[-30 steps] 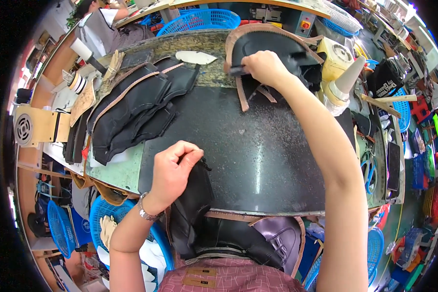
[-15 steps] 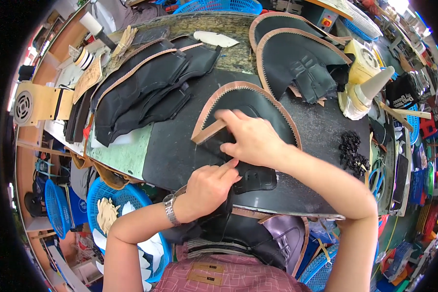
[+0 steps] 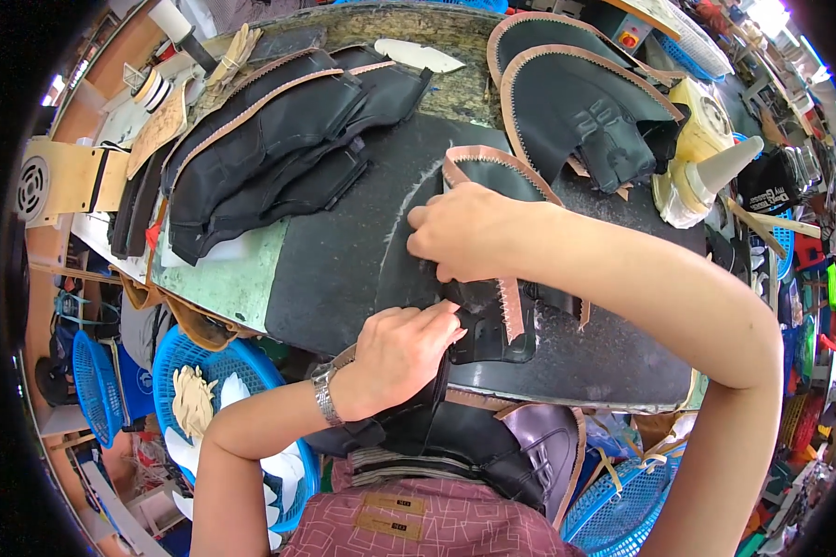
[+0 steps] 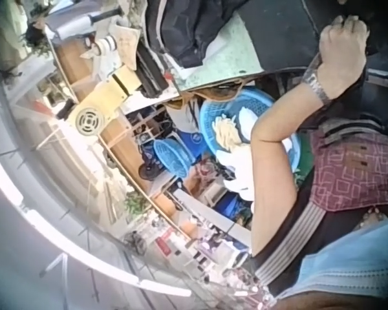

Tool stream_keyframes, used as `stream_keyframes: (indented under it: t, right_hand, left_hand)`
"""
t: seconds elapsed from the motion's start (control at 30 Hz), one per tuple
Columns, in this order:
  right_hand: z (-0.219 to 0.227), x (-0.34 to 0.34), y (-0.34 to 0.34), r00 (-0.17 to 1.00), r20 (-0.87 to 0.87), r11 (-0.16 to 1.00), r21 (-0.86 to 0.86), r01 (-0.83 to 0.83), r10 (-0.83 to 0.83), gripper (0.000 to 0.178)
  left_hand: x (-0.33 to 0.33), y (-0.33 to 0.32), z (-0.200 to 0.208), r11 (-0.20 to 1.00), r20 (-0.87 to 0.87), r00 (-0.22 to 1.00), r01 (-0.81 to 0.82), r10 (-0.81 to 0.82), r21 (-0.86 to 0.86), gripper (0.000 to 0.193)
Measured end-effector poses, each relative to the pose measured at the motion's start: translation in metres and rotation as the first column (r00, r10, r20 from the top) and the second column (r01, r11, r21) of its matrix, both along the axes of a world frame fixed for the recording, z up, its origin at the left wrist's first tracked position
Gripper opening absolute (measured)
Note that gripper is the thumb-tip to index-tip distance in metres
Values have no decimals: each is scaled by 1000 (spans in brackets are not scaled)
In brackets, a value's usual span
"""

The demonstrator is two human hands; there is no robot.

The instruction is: Assembling shoe components by hand, specifically attaching lining or decorative strips to leather shoe uppers.

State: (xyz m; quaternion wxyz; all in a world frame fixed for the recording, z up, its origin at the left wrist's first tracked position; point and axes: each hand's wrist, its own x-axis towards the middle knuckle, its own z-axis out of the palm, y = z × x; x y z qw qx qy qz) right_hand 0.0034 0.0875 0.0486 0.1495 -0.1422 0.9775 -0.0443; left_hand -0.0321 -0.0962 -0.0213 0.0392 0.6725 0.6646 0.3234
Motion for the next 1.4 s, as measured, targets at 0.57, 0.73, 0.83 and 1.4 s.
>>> stream_keyframes:
  t: [0.57,0.73,0.83,1.4]
  right_hand:
    - [-69,78,-3,734,-649,943,-331,-35,-200,32]
    - [-66,80,-10,710,-654,941,-336,33,-259,30]
    - [-68,79,-9,683,-722,988,-157,-4,-112,23]
    - [-73,82,-5,740,-513,809,-584,69,-434,24]
  left_hand:
    - [-35,29,36,807,751,565,233,342,-543,18]
    - [-27,26,39,789,770,516,259,375,-558,18]
    - [-29,29,41,758,771,396,232,499,-610,16]
    - [-16,25,19,880,541,769,-59,341,-470,18]
